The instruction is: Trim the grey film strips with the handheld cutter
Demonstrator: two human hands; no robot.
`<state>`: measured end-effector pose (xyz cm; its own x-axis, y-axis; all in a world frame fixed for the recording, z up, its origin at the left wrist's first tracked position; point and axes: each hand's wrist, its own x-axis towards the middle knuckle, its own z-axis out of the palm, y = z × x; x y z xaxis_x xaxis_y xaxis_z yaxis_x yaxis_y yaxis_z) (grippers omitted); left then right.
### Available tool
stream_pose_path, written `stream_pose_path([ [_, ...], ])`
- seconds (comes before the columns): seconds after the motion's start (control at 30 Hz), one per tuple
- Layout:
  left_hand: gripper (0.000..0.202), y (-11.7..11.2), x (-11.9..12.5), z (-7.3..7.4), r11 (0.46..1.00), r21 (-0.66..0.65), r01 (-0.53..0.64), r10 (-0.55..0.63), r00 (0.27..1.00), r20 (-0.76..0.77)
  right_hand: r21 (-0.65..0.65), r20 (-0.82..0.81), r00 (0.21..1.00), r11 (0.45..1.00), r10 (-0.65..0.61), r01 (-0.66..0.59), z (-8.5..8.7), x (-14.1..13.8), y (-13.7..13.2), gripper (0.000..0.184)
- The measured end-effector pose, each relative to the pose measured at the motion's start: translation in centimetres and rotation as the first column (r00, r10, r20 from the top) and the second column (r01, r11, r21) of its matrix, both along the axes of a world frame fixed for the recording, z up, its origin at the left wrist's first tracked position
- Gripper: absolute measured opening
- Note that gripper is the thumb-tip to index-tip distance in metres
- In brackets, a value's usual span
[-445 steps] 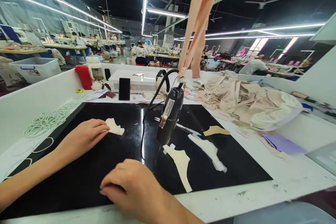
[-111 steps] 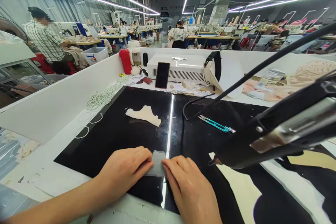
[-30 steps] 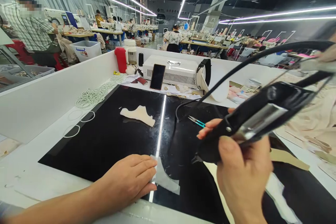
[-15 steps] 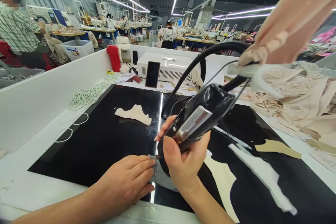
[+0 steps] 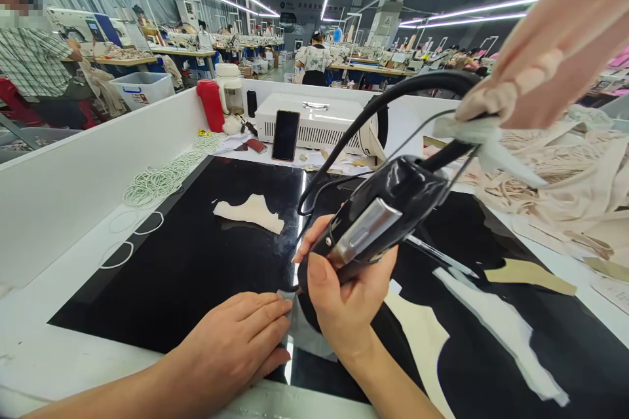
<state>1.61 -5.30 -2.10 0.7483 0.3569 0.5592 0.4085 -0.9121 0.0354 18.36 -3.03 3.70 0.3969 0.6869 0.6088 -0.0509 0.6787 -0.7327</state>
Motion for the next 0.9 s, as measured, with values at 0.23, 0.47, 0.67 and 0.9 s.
stream_pose_path([
  [0.23, 0.031, -0.04, -0.15, -0.18, 1.000, -0.007, -0.001, 0.001, 1.000, -0.001, 0.002, -0.042, 0.999, 1.000, 0.022, -0.022, -0.01, 0.03, 0.21, 0.036],
  [0.47, 0.034, 0.00, -0.01, -0.19, 1.000, -0.017, 0.005, -0.005, 1.000, -0.001, -0.005, -0.070, 0.996, 0.999, 0.049, -0.049, 0.02, -0.32, 0.24, 0.050],
  [0.67, 0.035, 0.06, 0.19, -0.33, 1.000, 0.013, 0.007, -0.007, 1.000, 0.029, -0.031, -0.078, 0.995, 0.998, 0.059, -0.062, -0.29, -0.65, 0.36, 0.051],
  [0.9, 0.038, 0.14, 0.17, -0.36, 1.000, 0.021, -0.006, 0.005, 1.000, 0.031, -0.007, -0.083, 0.992, 0.996, 0.092, -0.093, -0.11, -0.76, 0.56, 0.041],
])
